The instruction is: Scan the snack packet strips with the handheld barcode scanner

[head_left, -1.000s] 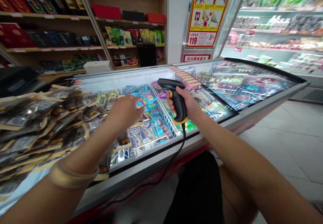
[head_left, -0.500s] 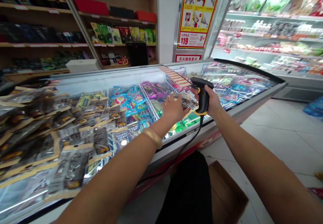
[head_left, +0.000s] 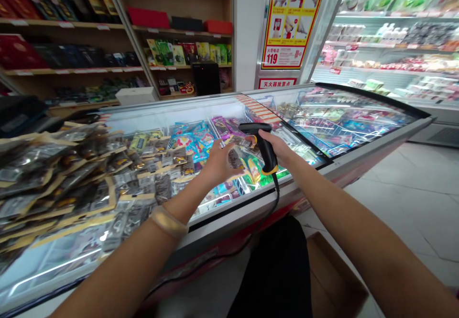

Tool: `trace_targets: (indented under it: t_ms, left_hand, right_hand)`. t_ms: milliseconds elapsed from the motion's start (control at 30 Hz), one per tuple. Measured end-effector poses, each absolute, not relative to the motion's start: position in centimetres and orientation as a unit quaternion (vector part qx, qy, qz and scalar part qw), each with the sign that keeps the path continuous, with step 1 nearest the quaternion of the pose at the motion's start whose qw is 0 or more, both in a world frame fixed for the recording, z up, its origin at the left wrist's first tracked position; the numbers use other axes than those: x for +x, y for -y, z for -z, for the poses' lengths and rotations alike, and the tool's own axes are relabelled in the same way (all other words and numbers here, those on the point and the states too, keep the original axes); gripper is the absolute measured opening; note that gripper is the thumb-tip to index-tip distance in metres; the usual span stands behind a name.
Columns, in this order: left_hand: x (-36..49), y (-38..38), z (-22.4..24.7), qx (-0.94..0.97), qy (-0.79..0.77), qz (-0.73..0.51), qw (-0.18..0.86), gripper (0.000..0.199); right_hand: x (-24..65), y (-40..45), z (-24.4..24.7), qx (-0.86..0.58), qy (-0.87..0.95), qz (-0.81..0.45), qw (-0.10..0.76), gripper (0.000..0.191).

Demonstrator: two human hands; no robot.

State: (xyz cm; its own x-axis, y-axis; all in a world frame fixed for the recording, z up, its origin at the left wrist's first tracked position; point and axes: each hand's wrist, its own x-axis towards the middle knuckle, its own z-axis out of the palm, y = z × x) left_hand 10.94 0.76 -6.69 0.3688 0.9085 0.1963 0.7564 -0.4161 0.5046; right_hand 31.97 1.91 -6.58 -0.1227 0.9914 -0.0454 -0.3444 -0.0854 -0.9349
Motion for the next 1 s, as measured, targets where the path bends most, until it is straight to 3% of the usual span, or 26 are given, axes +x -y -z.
trace_targets:
  t_ms: [167, 333, 667, 1000]
  left_hand:
    - [8.9, 0.7, 6.2, 0.725, -0.577, -0.336, 0.169, 0.086]
    - [7.4, 0.6, 6.0, 0.647, -0.597, -0.405, 0.246, 0.081]
    - [6.0, 0.1, 5.9, 0.661, -0.495, -0.479, 0.3, 0.015]
    - [6.4, 0.6, 5.9, 0.688, -0.543, -0.442, 0.191, 0.011]
  right_hand:
    - [29.2, -1.2, 5.4, -0.344, 0.424, -0.618, 0.566, 0.033]
    - [26.6, 0.4, 5.1, -0.287, 0.417, -0.642, 0.576, 0.038]
    - [25.1, 2.3, 6.4, -0.279, 0.469, -0.716, 0.435, 0.049]
    - [25.7, 2.6, 6.2, -0.29, 0.476, -0.708, 0.433, 0.048]
